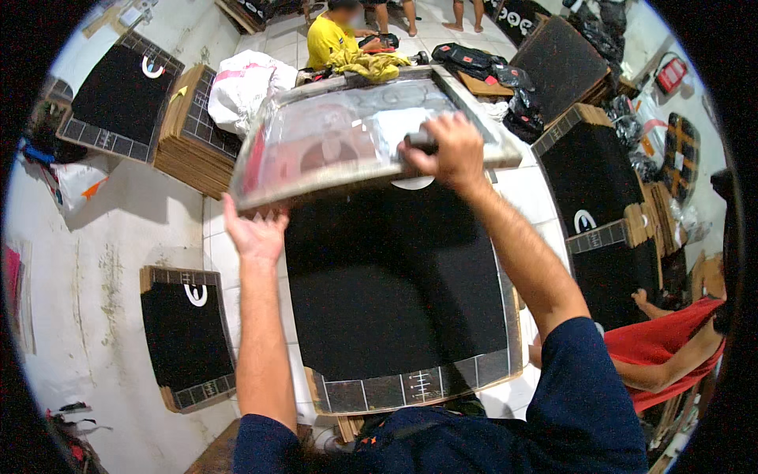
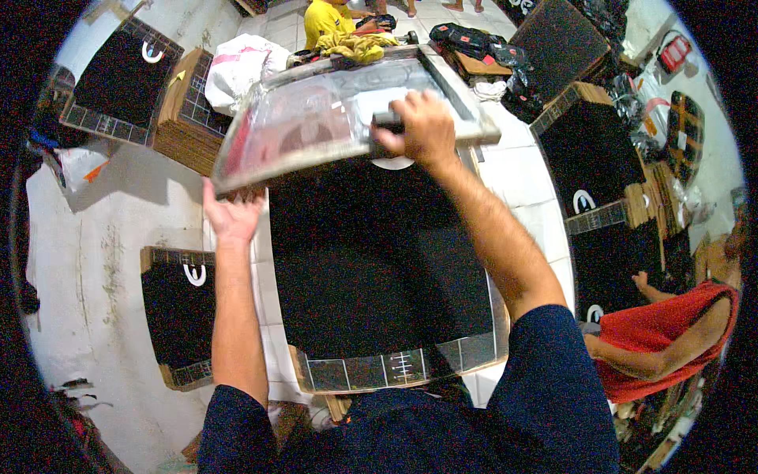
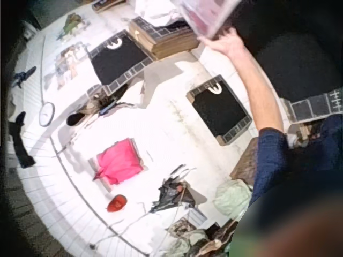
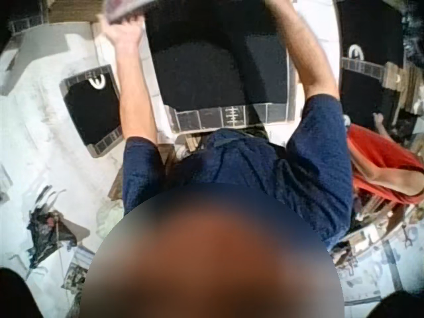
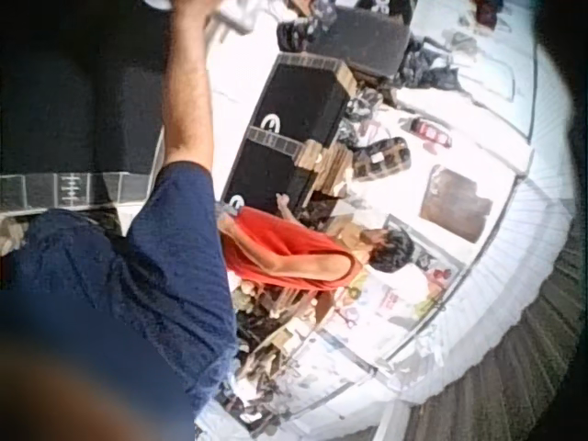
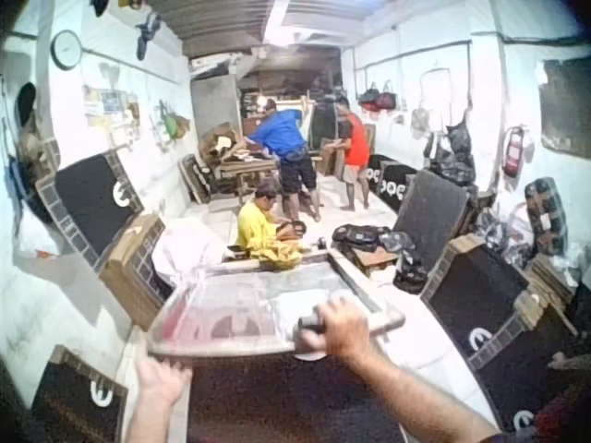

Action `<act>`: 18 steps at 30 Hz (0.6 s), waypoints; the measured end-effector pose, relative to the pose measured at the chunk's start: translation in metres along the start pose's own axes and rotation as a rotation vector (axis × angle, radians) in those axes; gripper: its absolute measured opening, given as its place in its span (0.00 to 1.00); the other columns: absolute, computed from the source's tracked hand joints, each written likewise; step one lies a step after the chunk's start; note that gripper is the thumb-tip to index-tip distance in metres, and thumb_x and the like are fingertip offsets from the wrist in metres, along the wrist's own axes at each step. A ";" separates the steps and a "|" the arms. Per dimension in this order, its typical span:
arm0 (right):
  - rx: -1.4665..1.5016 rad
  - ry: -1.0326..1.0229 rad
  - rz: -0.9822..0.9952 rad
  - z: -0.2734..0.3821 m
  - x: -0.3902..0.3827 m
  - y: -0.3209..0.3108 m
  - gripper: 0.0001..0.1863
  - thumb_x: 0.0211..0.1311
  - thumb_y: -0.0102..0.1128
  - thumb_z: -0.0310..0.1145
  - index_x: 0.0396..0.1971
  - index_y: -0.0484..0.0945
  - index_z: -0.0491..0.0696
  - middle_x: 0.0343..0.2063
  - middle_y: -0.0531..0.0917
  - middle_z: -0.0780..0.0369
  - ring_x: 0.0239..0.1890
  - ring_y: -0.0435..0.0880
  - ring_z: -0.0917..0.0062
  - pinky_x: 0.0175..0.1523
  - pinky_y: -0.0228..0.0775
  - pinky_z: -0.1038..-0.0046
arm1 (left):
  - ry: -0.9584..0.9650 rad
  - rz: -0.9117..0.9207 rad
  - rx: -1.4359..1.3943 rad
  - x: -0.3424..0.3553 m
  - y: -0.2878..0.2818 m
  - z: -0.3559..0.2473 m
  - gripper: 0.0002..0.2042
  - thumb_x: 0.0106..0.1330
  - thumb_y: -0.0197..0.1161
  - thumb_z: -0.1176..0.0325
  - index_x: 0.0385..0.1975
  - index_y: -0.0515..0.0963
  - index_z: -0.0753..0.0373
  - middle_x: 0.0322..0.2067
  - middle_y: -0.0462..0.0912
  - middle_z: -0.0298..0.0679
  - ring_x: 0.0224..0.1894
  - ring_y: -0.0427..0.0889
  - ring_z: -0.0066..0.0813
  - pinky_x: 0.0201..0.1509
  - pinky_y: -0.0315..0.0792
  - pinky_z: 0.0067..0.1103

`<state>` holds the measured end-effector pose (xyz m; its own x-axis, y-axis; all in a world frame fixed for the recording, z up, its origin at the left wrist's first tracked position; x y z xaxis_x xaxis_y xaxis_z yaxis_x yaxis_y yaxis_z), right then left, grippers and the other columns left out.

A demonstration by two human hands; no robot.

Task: The person performs screen printing on a black skateboard deck. They repeatedly align a screen frame, pull a squeegee across the mesh to transfer white ink, and lift the screen to reveal a crescent logo. The process is repeated multiple times on the same deck.

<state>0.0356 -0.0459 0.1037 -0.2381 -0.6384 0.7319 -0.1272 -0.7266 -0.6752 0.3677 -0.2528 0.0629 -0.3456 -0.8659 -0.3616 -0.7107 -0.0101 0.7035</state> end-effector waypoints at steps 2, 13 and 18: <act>0.057 0.063 0.161 0.014 -0.053 0.016 0.23 0.50 0.76 0.53 0.35 0.81 0.51 0.34 0.81 0.61 0.43 0.82 0.65 0.49 0.73 0.59 | -0.234 -0.269 0.017 0.007 -0.009 0.028 0.36 0.68 0.52 0.38 0.70 0.65 0.53 0.69 0.66 0.45 0.68 0.68 0.46 0.71 0.59 0.54; 0.010 0.025 0.625 -0.011 -0.078 0.084 0.18 0.50 0.68 0.25 0.42 0.78 0.54 0.38 0.83 0.66 0.48 0.83 0.68 0.53 0.64 0.54 | 0.973 0.217 2.094 -0.012 -0.085 0.133 0.41 0.62 0.70 0.44 0.68 0.67 0.66 0.68 0.67 0.53 0.75 0.59 0.53 0.78 0.50 0.51; -0.026 0.116 0.659 -0.009 -0.055 0.087 0.17 0.47 0.70 0.28 0.40 0.82 0.55 0.35 0.86 0.66 0.42 0.86 0.67 0.48 0.65 0.55 | 0.897 0.112 2.208 -0.010 -0.089 0.142 0.45 0.59 0.72 0.46 0.74 0.60 0.60 0.73 0.60 0.48 0.79 0.51 0.49 0.82 0.42 0.49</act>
<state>0.0289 -0.0712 0.0037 -0.3758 -0.9142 0.1518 0.0573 -0.1865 -0.9808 0.3479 -0.1719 -0.0829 -0.5978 -0.7491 0.2853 -0.2609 -0.1547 -0.9529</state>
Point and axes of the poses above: each hand's wrist, its own x-axis towards the middle knuckle, its own y-axis out of the palm, z = x × y, the point moved 2 cm from there along x, towards the middle knuckle
